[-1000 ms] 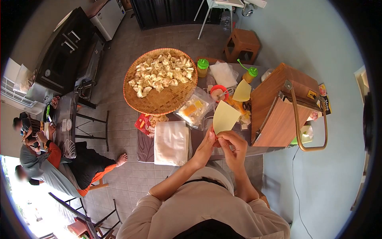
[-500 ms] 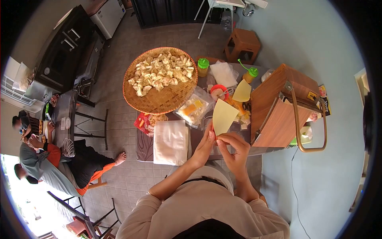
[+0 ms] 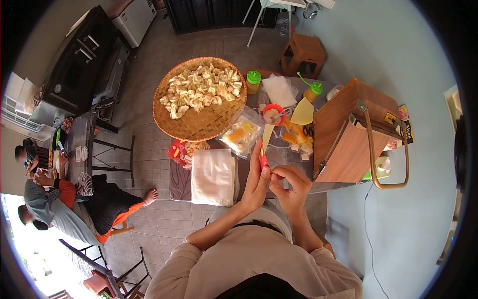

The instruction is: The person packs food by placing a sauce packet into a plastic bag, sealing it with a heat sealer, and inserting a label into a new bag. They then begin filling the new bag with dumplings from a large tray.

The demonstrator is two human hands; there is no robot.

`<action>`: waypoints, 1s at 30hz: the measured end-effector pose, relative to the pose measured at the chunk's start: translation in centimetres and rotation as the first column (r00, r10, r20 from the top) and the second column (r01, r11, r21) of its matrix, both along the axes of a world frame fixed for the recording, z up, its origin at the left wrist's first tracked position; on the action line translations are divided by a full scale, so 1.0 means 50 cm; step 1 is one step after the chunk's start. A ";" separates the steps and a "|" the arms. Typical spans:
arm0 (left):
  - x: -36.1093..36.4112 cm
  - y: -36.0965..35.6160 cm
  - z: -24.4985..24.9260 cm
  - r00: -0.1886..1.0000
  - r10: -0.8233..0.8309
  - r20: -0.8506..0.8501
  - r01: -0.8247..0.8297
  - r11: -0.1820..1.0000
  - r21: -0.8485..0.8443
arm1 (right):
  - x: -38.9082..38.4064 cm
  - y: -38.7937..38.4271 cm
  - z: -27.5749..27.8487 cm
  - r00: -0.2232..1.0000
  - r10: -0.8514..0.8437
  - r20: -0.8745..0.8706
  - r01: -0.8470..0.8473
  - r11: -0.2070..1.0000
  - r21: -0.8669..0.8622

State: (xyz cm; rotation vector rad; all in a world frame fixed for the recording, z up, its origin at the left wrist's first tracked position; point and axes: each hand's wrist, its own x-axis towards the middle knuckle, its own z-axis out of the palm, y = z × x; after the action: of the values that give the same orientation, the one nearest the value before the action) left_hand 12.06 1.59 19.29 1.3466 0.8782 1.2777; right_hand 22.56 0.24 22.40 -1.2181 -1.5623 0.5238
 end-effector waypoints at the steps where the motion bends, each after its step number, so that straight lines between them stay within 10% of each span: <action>1: 0.000 -0.001 -0.001 1.000 0.000 0.000 0.000 1.000 -0.001 | 0.000 0.000 -0.001 1.000 0.008 -0.004 -0.008 1.000 -0.006; 30: -0.008 0.000 -0.004 0.989 -0.091 0.113 0.103 0.990 -0.099 | 0.000 -0.001 0.000 0.999 0.042 -0.034 -0.043 0.999 -0.028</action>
State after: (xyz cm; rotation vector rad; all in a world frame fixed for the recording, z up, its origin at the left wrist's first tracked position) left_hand 11.65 1.58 19.11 1.2120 0.7846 1.2012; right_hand 22.58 0.17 22.39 -1.1938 -1.5605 0.5933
